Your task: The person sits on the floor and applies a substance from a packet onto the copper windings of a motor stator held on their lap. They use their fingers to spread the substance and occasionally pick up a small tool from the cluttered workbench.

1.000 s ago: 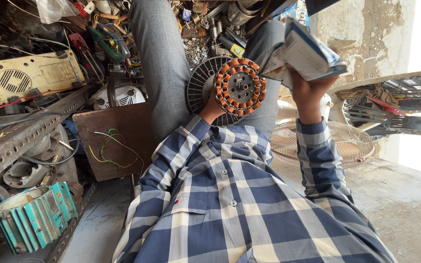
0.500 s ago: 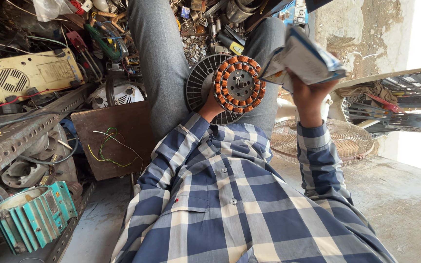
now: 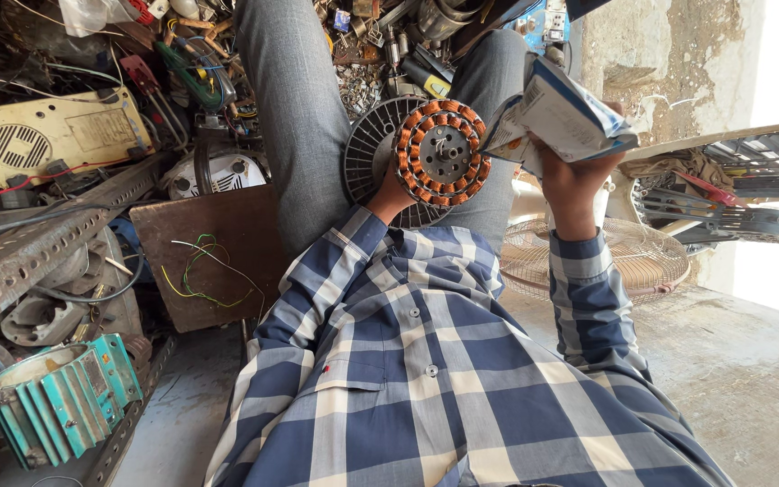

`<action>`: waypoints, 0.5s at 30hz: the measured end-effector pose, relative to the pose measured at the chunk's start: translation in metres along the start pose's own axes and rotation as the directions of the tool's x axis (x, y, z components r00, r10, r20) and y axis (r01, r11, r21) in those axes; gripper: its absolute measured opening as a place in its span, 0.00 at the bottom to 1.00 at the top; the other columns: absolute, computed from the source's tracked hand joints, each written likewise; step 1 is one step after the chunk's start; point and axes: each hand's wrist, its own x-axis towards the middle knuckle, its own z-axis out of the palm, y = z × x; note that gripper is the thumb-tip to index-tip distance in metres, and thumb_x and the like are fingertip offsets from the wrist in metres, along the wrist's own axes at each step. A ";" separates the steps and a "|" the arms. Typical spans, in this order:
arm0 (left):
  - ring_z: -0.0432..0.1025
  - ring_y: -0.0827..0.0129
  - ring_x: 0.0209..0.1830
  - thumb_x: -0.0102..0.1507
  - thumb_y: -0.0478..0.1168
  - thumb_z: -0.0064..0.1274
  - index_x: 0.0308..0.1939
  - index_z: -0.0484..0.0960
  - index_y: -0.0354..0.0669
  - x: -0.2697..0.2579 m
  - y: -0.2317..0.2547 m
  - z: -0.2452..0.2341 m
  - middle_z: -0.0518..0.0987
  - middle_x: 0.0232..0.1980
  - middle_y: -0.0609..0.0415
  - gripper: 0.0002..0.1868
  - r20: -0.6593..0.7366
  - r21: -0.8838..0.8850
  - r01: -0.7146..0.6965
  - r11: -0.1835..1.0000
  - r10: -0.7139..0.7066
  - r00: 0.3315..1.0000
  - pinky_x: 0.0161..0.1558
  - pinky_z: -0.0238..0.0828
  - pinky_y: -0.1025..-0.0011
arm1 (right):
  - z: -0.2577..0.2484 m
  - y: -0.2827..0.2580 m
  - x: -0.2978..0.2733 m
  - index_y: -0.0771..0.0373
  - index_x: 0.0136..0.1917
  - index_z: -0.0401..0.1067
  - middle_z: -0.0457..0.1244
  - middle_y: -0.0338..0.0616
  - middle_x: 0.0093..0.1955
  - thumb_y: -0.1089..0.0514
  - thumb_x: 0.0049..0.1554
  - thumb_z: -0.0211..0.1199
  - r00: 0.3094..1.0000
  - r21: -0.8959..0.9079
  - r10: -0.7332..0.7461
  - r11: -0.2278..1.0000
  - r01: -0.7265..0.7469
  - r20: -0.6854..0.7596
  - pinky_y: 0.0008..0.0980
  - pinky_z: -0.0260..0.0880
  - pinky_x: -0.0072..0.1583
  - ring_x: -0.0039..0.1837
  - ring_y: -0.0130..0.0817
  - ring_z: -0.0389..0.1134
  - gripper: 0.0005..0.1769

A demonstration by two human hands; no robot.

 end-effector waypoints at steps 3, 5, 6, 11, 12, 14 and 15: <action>0.67 0.57 0.69 0.69 0.46 0.52 0.64 0.74 0.43 -0.003 0.001 0.005 0.75 0.66 0.51 0.21 -0.003 -0.010 0.001 1.000 -0.001 1.000 0.71 0.60 0.55 | -0.001 -0.001 -0.005 0.65 0.73 0.48 0.57 0.52 0.70 0.75 0.61 0.75 0.999 0.040 -0.015 0.999 0.016 -0.034 0.37 0.68 0.73 0.70 0.38 0.63 0.41; 0.67 0.57 0.69 0.69 0.46 0.52 0.64 0.74 0.44 -0.005 0.000 0.005 0.75 0.66 0.51 0.21 0.000 -0.006 0.001 1.000 -0.001 1.000 0.71 0.60 0.55 | 0.000 -0.001 -0.006 0.64 0.74 0.45 0.57 0.53 0.72 0.75 0.61 0.75 0.998 0.067 -0.045 0.997 0.048 -0.045 0.38 0.69 0.75 0.73 0.39 0.63 0.44; 0.67 0.57 0.69 0.69 0.46 0.52 0.64 0.74 0.44 -0.006 -0.001 0.004 0.75 0.66 0.51 0.21 -0.001 -0.005 -0.001 1.000 0.001 1.000 0.71 0.60 0.55 | 0.001 0.001 -0.006 0.64 0.74 0.46 0.57 0.52 0.72 0.76 0.60 0.75 0.998 0.065 -0.059 0.996 0.061 -0.025 0.38 0.69 0.75 0.73 0.39 0.62 0.43; 0.67 0.57 0.69 0.69 0.46 0.52 0.64 0.74 0.44 -0.012 0.000 0.002 0.75 0.66 0.51 0.21 0.002 0.005 -0.001 1.000 0.001 1.000 0.71 0.60 0.56 | -0.001 0.004 -0.011 0.64 0.74 0.45 0.54 0.54 0.73 0.76 0.58 0.76 0.993 0.054 -0.092 0.994 0.096 -0.079 0.41 0.69 0.76 0.75 0.41 0.60 0.46; 0.67 0.57 0.69 0.69 0.46 0.52 0.64 0.74 0.44 -0.012 0.001 0.002 0.75 0.66 0.51 0.21 0.003 0.008 -0.002 1.000 0.002 1.000 0.71 0.60 0.56 | -0.001 0.004 -0.013 0.64 0.74 0.42 0.54 0.54 0.73 0.75 0.58 0.76 0.994 0.081 -0.059 0.995 0.066 -0.091 0.41 0.68 0.77 0.76 0.41 0.60 0.48; 0.67 0.57 0.69 0.69 0.46 0.53 0.64 0.74 0.44 -0.012 0.001 0.002 0.75 0.66 0.51 0.21 0.005 0.009 -0.006 1.000 0.006 1.000 0.71 0.60 0.56 | -0.004 0.005 -0.016 0.63 0.74 0.43 0.54 0.53 0.72 0.75 0.59 0.76 0.995 0.056 -0.058 0.996 0.062 -0.078 0.40 0.66 0.76 0.74 0.40 0.60 0.47; 0.67 0.57 0.69 0.69 0.46 0.53 0.64 0.74 0.45 -0.011 0.002 0.003 0.75 0.66 0.51 0.21 0.007 0.008 -0.009 1.000 0.009 1.000 0.71 0.60 0.56 | -0.006 0.005 -0.017 0.62 0.73 0.46 0.55 0.52 0.71 0.77 0.60 0.75 0.995 0.005 -0.089 0.996 0.089 -0.053 0.38 0.65 0.75 0.72 0.39 0.60 0.45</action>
